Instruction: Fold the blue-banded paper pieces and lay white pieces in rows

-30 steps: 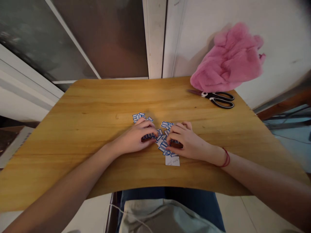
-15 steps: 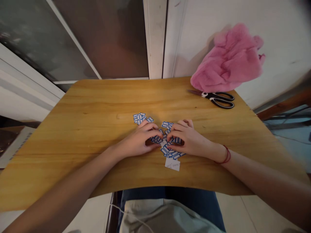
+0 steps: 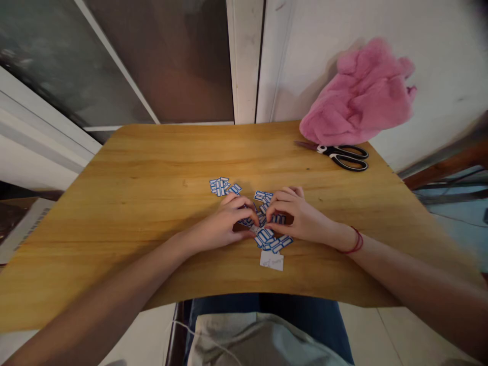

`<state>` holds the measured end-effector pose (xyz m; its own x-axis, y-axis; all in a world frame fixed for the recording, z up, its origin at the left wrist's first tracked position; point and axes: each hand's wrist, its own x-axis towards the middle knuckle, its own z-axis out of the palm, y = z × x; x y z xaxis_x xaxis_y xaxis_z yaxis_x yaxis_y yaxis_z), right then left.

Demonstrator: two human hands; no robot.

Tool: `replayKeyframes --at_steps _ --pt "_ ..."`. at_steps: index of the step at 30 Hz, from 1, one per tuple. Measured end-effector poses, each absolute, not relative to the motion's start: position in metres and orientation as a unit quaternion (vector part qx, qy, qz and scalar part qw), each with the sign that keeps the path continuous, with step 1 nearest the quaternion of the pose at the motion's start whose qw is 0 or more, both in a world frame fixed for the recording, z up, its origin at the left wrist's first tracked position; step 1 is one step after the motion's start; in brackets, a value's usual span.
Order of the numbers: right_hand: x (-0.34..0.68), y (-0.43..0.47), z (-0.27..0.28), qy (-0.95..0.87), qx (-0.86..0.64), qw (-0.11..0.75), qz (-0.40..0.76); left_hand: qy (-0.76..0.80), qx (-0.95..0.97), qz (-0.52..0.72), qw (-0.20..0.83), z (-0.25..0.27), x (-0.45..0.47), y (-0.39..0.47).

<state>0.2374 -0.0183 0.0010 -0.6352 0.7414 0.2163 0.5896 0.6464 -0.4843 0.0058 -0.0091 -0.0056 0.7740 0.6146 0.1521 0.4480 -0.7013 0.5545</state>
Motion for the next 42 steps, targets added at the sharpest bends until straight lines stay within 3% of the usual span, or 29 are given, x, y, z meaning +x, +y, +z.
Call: replayKeyframes --at_steps 10,15,20,23,26,33,38,42 --pt "0.236 -0.024 0.001 -0.883 -0.362 0.195 0.225 0.302 0.894 0.160 0.289 0.008 0.001 -0.003" --pt "0.246 -0.013 0.005 -0.838 -0.404 0.240 0.278 0.369 0.849 0.234 0.296 0.013 -0.009 0.008" --pt "0.251 -0.008 0.004 -0.838 -0.426 0.254 0.229 0.453 0.804 0.353 0.153 0.005 -0.022 0.021" --pt "0.248 -0.012 0.004 -0.860 -0.424 0.224 0.176 0.449 0.824 0.342 0.045 -0.001 -0.030 0.029" --pt "0.244 -0.017 0.004 -0.862 -0.434 0.223 0.136 0.422 0.861 0.285 0.014 -0.007 -0.036 0.035" --pt "0.247 -0.016 0.006 -0.863 -0.400 0.283 0.121 0.381 0.893 0.238 0.032 -0.009 -0.037 0.036" --pt "0.248 -0.016 0.009 -0.912 -0.292 0.190 0.217 0.368 0.881 0.275 0.116 0.005 -0.021 0.013" --pt "0.250 -0.016 0.010 -0.928 -0.269 0.134 0.221 0.278 0.915 0.189 0.224 0.010 0.002 -0.021"
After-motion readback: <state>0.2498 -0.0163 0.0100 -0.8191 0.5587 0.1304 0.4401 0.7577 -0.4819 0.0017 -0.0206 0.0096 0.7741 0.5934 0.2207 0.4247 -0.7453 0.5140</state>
